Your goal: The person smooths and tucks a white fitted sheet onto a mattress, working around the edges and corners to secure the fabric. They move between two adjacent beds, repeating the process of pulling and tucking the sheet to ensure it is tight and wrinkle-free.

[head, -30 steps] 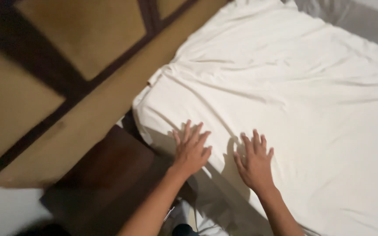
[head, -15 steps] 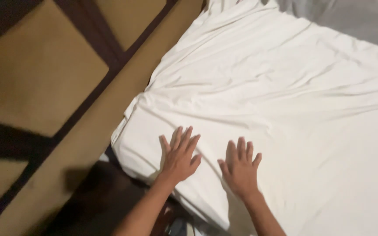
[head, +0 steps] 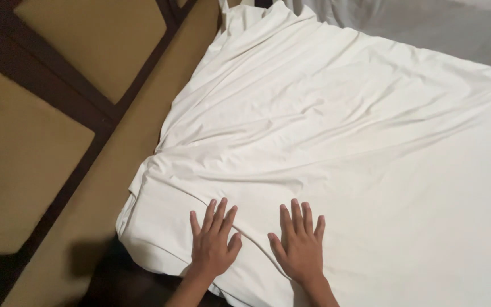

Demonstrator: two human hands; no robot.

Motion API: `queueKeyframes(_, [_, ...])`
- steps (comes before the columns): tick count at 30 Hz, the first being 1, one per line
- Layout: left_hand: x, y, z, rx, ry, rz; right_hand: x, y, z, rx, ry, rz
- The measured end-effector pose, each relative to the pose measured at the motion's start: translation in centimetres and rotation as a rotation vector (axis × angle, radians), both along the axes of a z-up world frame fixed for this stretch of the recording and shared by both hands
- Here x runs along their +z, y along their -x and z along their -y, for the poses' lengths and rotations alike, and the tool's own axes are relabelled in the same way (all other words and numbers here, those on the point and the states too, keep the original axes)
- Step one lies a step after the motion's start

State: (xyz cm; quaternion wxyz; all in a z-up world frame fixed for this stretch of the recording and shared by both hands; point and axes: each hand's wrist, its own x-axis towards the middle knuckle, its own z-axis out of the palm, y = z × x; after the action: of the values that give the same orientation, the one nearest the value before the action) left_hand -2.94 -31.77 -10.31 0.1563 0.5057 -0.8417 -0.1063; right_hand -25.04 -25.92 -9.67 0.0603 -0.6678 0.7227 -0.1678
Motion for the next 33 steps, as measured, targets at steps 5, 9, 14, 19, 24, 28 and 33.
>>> queueKeyframes(5, [-0.8, -0.2, 0.4, -0.032, 0.041, -0.03, 0.1, -0.3, 0.2, -0.035, 0.046, -0.004])
queueKeyframes(9, [-1.6, -0.4, 0.3, -0.06, 0.075, -0.076, -0.4, -0.4, -0.2, -0.063, 0.082, -0.013])
queueKeyframes(14, [-1.9, -1.0, 0.3, -0.086, 0.097, -0.102, 0.4, -2.6, -0.9, -0.144, 0.047, -0.015])
queueKeyframes(19, [-1.6, -1.2, 0.1, -0.111, 0.106, -0.129, 0.2, -5.0, -2.2, -0.244, 0.023, -0.003])
queueKeyframes(24, [0.0, -2.1, 0.3, -0.178, 0.028, -0.182, -1.7, -7.1, -3.1, -0.272, 0.145, 0.017])
queueKeyframes(28, [0.3, -4.2, 0.4, -0.261, -0.028, -0.245, -1.1, -8.9, -4.2, -0.247, 0.222, 0.063])
queueKeyframes(33, [1.9, -8.8, 0.3, -0.477, -0.046, -0.333, 1.1, -11.8, -5.4, 0.037, 0.346, 0.236])
